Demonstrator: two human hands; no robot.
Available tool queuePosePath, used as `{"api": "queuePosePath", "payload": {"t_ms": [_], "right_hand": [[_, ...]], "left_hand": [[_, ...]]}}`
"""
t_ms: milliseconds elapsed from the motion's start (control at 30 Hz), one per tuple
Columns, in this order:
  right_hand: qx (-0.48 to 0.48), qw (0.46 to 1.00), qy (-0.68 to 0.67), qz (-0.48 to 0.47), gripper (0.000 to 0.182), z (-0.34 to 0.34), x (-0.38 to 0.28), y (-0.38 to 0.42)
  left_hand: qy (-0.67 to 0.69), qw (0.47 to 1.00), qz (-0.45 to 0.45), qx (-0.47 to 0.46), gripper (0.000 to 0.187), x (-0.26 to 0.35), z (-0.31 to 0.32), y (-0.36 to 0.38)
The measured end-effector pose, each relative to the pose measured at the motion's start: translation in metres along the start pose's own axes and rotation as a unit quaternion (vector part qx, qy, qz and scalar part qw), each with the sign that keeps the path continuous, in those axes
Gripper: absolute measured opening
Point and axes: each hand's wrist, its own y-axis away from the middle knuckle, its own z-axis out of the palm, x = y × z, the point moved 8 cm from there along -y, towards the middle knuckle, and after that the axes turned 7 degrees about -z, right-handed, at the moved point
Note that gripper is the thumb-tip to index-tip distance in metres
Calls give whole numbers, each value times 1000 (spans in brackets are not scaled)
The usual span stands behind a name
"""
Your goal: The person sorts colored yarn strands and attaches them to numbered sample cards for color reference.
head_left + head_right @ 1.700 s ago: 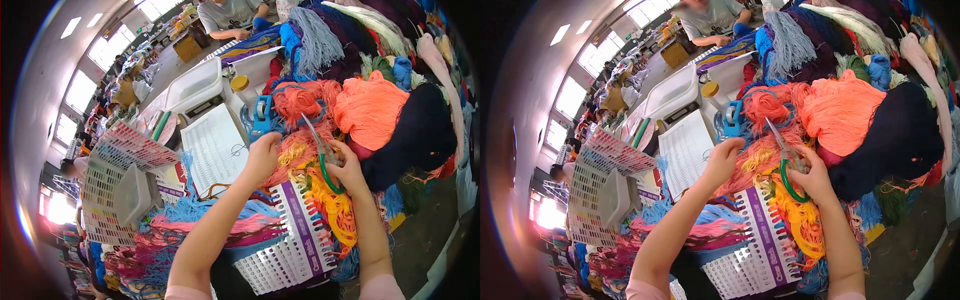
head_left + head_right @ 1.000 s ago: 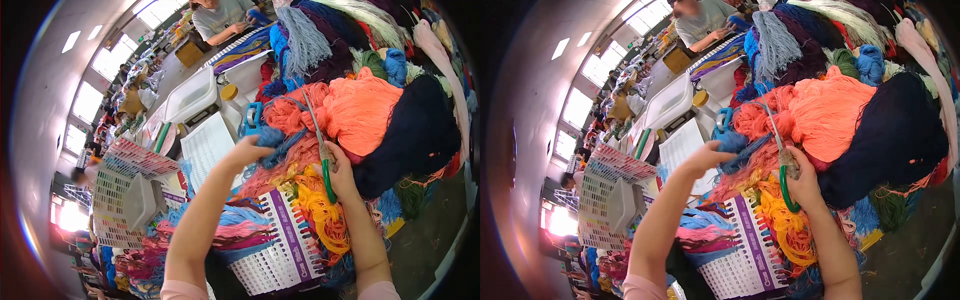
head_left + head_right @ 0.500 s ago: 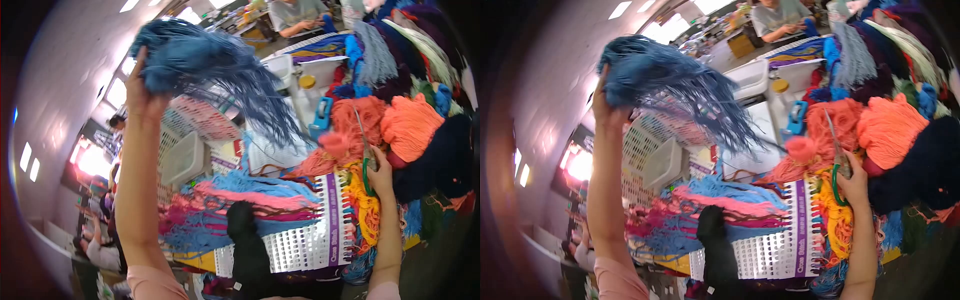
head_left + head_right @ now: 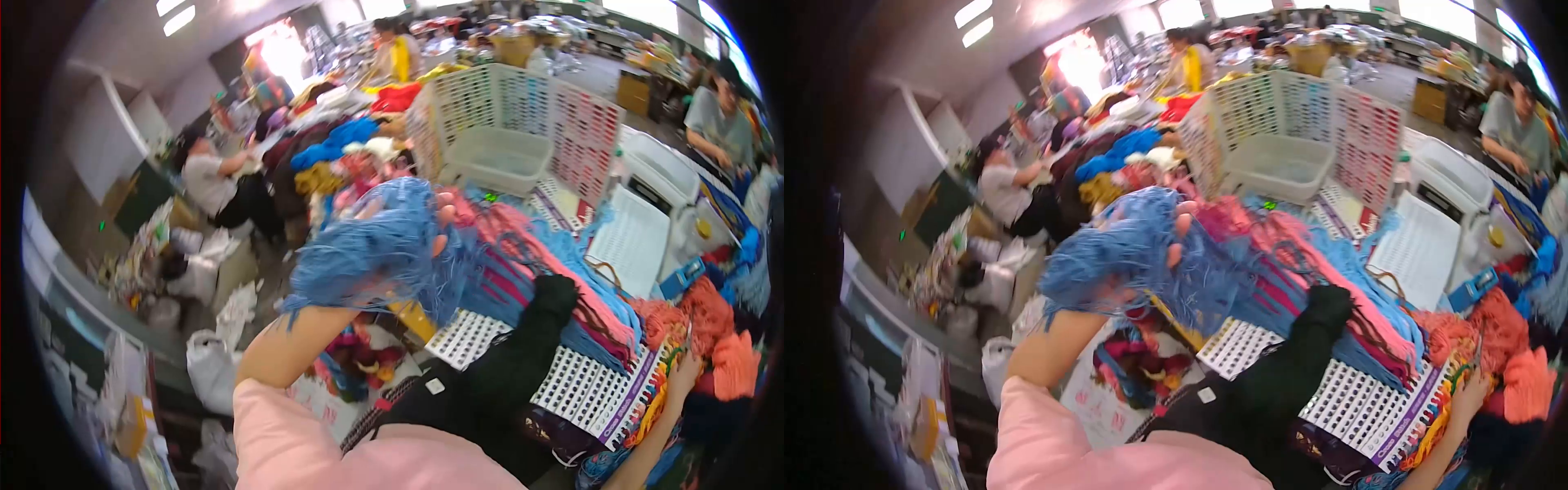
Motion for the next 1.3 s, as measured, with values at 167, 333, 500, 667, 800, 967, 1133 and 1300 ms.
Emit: {"api": "queuePosePath", "payload": {"t_ms": [167, 333, 500, 667, 800, 967, 1133, 1300], "right_hand": [[58, 930, -314, -181, 26, -162, -302, -4], [17, 692, -492, -527, 35, -233, -538, 99], [-105, 639, -535, -542, 28, -201, -610, 114], [-197, 655, -558, -470, 16, -159, -653, 116], [-276, 611, -568, -477, 14, -173, -698, 149], [-350, 610, -607, -370, 28, -126, -712, 146], [-421, 651, -567, -279, 24, -49, -669, 144], [-508, 647, -535, -192, 23, -4, -625, 162]], "left_hand": [[110, 988, -7, 111, 43, -11, -70, 47], [-508, 841, 13, 187, 30, -14, -97, 95], [-156, 927, -239, 244, 27, -44, -165, 176], [-604, 741, -103, 276, 42, 24, -170, 233], [-467, 868, 11, 166, 40, 16, -134, 233], [-532, 750, -142, 366, 27, 72, -223, 265], [-488, 673, -2, 556, 32, 155, -348, 327], [-613, 552, 116, 554, 34, 180, -379, 353]]}}
